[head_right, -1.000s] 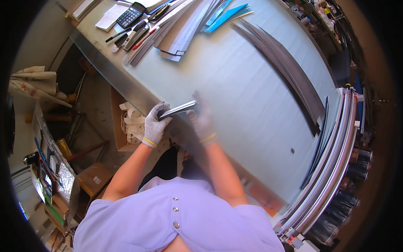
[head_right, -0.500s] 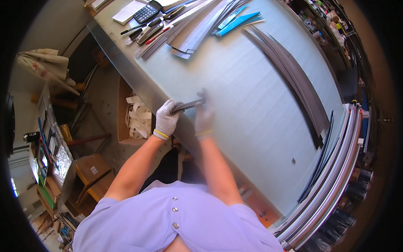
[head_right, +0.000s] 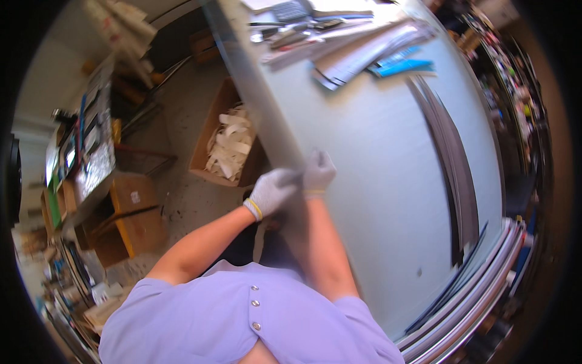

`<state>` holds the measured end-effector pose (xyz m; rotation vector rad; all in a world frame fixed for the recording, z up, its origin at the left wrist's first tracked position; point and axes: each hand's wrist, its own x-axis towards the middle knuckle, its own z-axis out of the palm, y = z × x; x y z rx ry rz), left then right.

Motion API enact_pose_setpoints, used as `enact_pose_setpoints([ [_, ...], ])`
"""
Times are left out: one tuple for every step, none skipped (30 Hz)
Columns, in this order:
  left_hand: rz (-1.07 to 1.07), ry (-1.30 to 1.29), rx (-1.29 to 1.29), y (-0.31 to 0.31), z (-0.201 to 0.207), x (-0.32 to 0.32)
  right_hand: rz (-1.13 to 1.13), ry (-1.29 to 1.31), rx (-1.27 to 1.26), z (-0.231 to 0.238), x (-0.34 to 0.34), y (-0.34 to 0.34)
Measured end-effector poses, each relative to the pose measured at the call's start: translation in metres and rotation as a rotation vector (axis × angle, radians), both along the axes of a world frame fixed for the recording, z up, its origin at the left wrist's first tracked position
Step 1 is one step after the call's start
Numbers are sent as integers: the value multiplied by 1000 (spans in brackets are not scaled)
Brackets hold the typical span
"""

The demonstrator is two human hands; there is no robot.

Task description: The person picks up several small sheets and a long metal strip from the table, then uses a utility knife to cut the sheets before stacking them.

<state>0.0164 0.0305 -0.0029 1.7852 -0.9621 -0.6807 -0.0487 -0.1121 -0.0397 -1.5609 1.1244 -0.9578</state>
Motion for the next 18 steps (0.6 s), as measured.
enact_pose_setpoints([
  [-82, 149, 43, 23, 5, -1, 92, -43, 12, 0, -2, 12],
  [-152, 296, 82, 46, 22, 4, 187, -66, 30, 6, -3, 27],
  [-109, 869, 240, 69, 69, 16, 289, -93, 50, 19, -2, 46],
  [-98, 898, 164, 99, 69, 20, 457, -73, 47, 43, 4, 71],
  [-92, 924, 85, 129, 63, 18, 621, -51, 37, 67, 9, 98],
  [-101, 938, 5, 153, 55, 14, 717, -110, 44, 77, 14, 126],
  [-129, 818, -71, 166, 42, 13, 817, -102, 1, 89, 19, 149],
  [-154, 894, -96, 189, 45, 13, 931, -98, -63, 99, 24, 175],
  [-177, 963, -126, 215, 48, 14, 996, -122, -135, 104, 30, 200],
  [-169, 960, -119, 243, 53, 14, 1057, -147, -205, 109, 36, 227],
  [-153, 957, -114, 271, 56, 14, 1136, -141, -220, 116, 42, 255],
  [-141, 955, -110, 299, 61, 13, 1213, -151, -269, 119, 47, 280],
  [-112, 890, -71, 329, 58, 13, 1284, -166, -323, 121, 54, 307],
  [-54, 853, -87, 362, 61, 8, 1350, -183, -375, 123, 60, 336],
  [3, 813, -100, 394, 64, 5, 1414, -152, -337, 130, 64, 366],
  [52, 771, -109, 424, 67, 3, 1467, -181, -334, 133, 69, 399],
  [101, 715, -164, 460, 91, 1, 1512, -210, -331, 137, 74, 436],
  [166, 659, -223, 497, 105, -4, 1574, -239, -324, 141, 77, 475],
])
